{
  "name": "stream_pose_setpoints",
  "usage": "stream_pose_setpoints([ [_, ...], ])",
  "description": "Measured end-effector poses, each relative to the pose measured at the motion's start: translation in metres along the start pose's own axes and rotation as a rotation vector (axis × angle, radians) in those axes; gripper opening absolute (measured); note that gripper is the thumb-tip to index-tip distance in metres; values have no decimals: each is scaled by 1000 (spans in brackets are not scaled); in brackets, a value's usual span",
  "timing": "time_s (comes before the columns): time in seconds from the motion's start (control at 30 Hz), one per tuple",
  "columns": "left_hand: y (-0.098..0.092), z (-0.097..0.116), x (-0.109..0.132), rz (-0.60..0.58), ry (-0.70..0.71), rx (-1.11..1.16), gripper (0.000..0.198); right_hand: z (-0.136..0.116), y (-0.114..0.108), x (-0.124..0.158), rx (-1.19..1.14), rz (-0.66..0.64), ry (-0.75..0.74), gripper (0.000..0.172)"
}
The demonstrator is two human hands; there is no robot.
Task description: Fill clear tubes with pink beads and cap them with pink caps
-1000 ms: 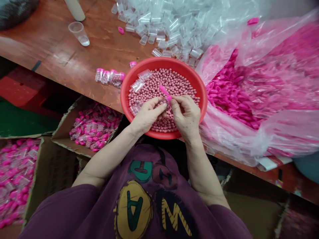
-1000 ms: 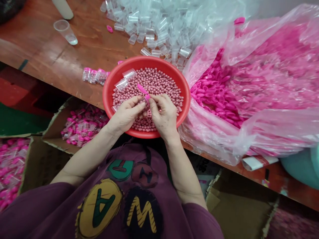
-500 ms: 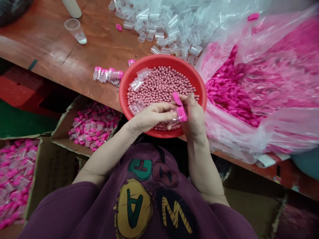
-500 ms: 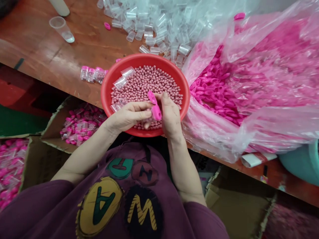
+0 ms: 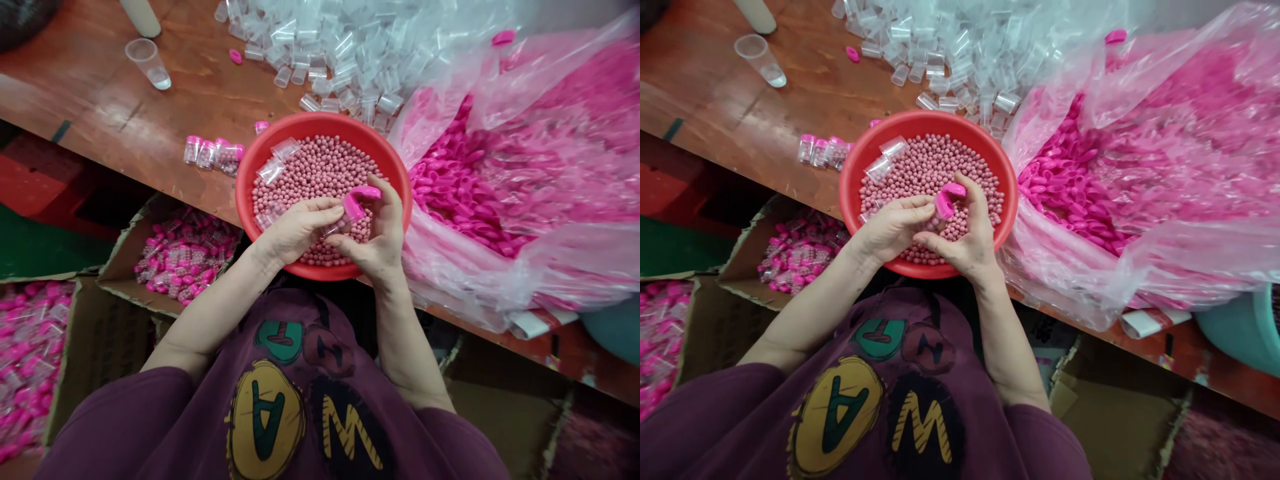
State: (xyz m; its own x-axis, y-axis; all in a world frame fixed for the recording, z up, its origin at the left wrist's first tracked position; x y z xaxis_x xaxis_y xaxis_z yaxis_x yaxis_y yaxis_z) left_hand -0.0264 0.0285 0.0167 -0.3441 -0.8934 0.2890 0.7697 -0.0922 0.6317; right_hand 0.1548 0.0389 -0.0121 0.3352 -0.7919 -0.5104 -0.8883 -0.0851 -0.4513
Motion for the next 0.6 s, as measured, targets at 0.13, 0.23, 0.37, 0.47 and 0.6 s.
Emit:
stream_pose_setpoints([
  [0.13, -3, -1, -4, 16, -39, 56, 22, 3, -4, -4, 362, -117, -115, 105],
  [0.23, -4, -4, -7, 12, -60, 56, 20, 4, 3, -2, 453, -81, -77, 100],
  [0.37, -2, -4, -7, 16, -22, 25, 27, 3, 16, -1, 396, 2, 7, 81],
  [0.47, 0, -3, -5, -11, 5, -35, 39, 2, 17, 0, 341, 21, 17, 76],
  [0.6, 3, -9, -1, 26, 126, -226, 45, 5, 13, 3, 363, 61, -3, 74],
])
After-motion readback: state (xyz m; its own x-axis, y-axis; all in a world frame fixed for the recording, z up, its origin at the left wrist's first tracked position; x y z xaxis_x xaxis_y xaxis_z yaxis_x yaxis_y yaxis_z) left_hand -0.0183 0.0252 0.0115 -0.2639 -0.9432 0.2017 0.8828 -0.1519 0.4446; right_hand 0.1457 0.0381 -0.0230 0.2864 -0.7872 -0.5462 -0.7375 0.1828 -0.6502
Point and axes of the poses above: each hand's wrist, its own x-axis away from the middle knuckle, its own y-axis out of the palm, z = x × y, the point moved 1 cm from there along -x, towards the middle knuckle, and after that the axes turned 2 degrees about -z, right-handed, at the moved point
